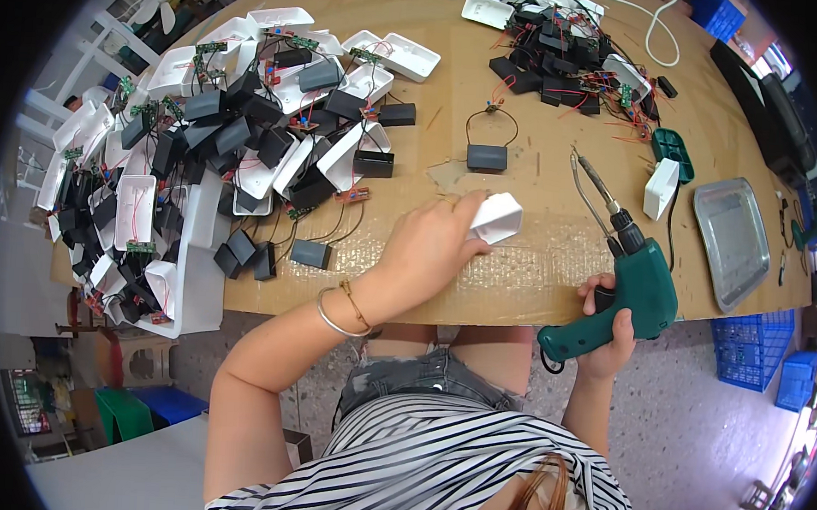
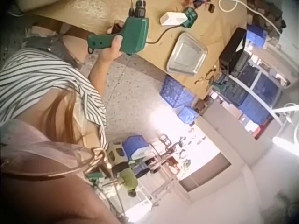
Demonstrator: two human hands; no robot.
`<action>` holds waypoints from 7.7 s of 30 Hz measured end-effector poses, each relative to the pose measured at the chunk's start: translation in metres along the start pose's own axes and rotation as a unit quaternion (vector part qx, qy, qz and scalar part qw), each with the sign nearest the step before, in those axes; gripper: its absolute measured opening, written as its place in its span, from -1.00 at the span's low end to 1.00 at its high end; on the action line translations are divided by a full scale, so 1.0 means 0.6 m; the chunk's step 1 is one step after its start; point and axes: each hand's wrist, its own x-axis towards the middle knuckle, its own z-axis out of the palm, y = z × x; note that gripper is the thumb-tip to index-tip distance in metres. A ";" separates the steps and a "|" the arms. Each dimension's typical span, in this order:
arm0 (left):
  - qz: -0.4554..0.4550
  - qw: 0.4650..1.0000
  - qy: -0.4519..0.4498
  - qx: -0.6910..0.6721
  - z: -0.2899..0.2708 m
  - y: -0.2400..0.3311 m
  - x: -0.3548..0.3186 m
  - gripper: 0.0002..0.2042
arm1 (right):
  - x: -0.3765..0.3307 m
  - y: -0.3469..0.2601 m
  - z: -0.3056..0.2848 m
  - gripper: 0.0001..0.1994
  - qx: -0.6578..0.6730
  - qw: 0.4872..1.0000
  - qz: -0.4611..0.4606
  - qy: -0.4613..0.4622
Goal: Manually assembling electronic components into small plastic boxes using a soldering iron.
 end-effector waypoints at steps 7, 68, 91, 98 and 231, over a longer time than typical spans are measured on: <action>0.042 0.999 0.024 0.002 -0.026 -0.005 0.057 -0.48 | -0.001 0.000 -0.001 -0.54 -0.009 1.000 -0.004 0.024; 0.104 0.962 0.233 0.097 -0.096 0.018 -0.042 -0.91 | 0.003 -0.049 0.182 -0.54 -0.140 0.989 0.040 0.013; 0.072 0.960 0.254 -0.089 0.079 0.018 -0.006 -0.86 | -0.087 -0.042 0.062 -0.49 -0.042 0.996 0.054 0.059; 0.057 0.945 0.319 -0.039 0.106 0.021 0.002 -0.86 | -0.153 -0.029 0.020 -0.44 -0.225 0.964 0.135 0.047; 0.081 0.959 0.256 -0.091 0.086 -0.004 -0.002 -0.92 | -0.138 -0.024 0.066 -0.60 -0.280 0.942 0.162 0.087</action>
